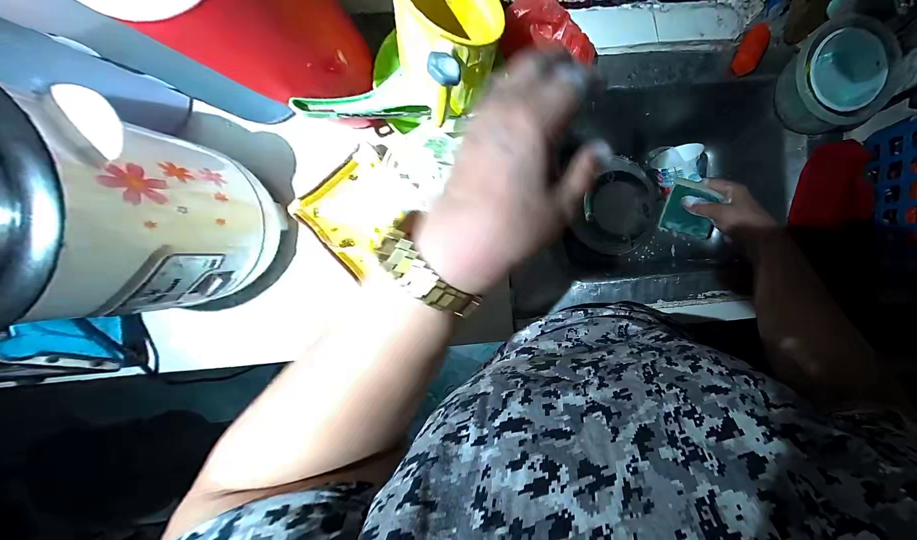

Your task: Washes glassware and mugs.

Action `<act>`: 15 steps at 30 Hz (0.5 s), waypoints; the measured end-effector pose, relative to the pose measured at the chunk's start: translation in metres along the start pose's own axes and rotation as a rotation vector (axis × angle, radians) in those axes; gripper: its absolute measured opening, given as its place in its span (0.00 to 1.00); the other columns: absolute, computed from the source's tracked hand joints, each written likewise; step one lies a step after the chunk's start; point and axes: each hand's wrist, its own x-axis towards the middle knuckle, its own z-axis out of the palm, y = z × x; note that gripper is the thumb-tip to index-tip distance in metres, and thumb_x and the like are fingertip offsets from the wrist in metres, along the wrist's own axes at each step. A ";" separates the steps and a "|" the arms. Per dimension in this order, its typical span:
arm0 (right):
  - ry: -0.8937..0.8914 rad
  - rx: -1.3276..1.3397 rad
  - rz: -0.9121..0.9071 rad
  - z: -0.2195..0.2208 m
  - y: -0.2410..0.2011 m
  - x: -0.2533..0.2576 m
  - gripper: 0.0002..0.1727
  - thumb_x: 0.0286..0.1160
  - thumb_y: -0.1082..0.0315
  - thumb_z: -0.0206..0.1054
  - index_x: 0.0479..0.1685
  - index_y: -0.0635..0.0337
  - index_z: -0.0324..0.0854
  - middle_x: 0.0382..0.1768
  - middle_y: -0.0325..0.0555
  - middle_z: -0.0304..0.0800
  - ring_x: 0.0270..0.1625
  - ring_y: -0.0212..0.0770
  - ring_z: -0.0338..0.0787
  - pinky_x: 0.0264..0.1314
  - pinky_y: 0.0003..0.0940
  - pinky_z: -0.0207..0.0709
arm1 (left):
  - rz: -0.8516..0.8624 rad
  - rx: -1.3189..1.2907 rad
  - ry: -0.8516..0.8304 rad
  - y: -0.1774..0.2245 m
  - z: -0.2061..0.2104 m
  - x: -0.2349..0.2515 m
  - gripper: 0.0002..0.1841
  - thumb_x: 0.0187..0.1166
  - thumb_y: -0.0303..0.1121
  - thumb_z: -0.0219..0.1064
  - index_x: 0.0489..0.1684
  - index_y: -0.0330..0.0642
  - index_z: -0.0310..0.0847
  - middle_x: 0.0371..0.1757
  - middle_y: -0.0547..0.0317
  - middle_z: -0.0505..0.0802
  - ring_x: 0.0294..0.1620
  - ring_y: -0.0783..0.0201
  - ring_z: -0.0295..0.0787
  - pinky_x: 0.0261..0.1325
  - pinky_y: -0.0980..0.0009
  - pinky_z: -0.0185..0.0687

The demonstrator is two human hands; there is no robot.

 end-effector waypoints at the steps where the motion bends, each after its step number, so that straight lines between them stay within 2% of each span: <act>1: 0.012 0.033 -0.025 -0.001 -0.007 -0.009 0.23 0.80 0.69 0.69 0.73 0.66 0.76 0.65 0.59 0.85 0.63 0.41 0.88 0.69 0.41 0.81 | 0.002 -0.097 -0.064 0.004 0.021 -0.002 0.26 0.82 0.43 0.67 0.76 0.38 0.77 0.77 0.40 0.81 0.81 0.46 0.74 0.83 0.46 0.67; 2: 0.022 0.084 -0.053 -0.002 -0.014 -0.018 0.23 0.80 0.70 0.69 0.72 0.66 0.77 0.63 0.55 0.86 0.59 0.36 0.89 0.65 0.36 0.83 | -0.029 -0.191 -0.134 0.006 0.043 -0.002 0.26 0.81 0.42 0.68 0.74 0.38 0.79 0.74 0.41 0.83 0.77 0.47 0.78 0.79 0.46 0.72; 4: 0.028 0.221 -0.092 -0.003 -0.028 -0.037 0.22 0.80 0.69 0.67 0.71 0.64 0.76 0.56 0.45 0.88 0.50 0.27 0.90 0.55 0.27 0.87 | -0.179 -0.411 -0.262 0.002 0.082 0.002 0.27 0.83 0.44 0.66 0.77 0.38 0.75 0.72 0.40 0.85 0.70 0.48 0.84 0.73 0.46 0.76; 7: -0.008 0.426 -0.130 -0.001 -0.052 -0.062 0.20 0.82 0.73 0.60 0.72 0.61 0.72 0.49 0.35 0.89 0.46 0.24 0.91 0.50 0.24 0.88 | -0.437 -0.737 -0.261 -0.009 0.126 0.020 0.41 0.83 0.53 0.64 0.90 0.36 0.54 0.83 0.36 0.74 0.80 0.45 0.76 0.80 0.47 0.71; 9: -0.068 0.507 -0.170 0.003 -0.065 -0.073 0.19 0.81 0.73 0.56 0.69 0.58 0.73 0.46 0.32 0.91 0.45 0.25 0.92 0.50 0.26 0.90 | -0.508 -0.959 -0.210 -0.014 0.143 0.032 0.44 0.85 0.55 0.60 0.95 0.40 0.44 0.87 0.39 0.70 0.85 0.49 0.70 0.84 0.49 0.67; 10: -0.098 0.543 -0.181 0.006 -0.070 -0.077 0.18 0.81 0.73 0.56 0.68 0.56 0.75 0.45 0.32 0.93 0.45 0.26 0.93 0.50 0.27 0.91 | -0.525 -1.092 -0.203 -0.016 0.151 0.038 0.44 0.86 0.57 0.57 0.96 0.44 0.41 0.87 0.42 0.71 0.84 0.51 0.71 0.83 0.49 0.69; 12: -0.136 0.620 -0.201 0.015 -0.076 -0.082 0.16 0.80 0.71 0.55 0.62 0.54 0.79 0.43 0.33 0.95 0.44 0.28 0.94 0.50 0.29 0.92 | -0.571 -1.302 -0.224 -0.015 0.162 0.046 0.40 0.88 0.63 0.47 0.95 0.53 0.42 0.81 0.47 0.78 0.76 0.53 0.80 0.74 0.51 0.80; 15: -0.184 0.796 -0.215 0.023 -0.082 -0.081 0.13 0.86 0.66 0.52 0.58 0.52 0.81 0.44 0.36 0.95 0.47 0.30 0.95 0.53 0.31 0.91 | -0.615 -1.446 -0.188 -0.013 0.172 0.050 0.39 0.88 0.61 0.51 0.95 0.58 0.41 0.68 0.47 0.87 0.61 0.55 0.90 0.62 0.56 0.88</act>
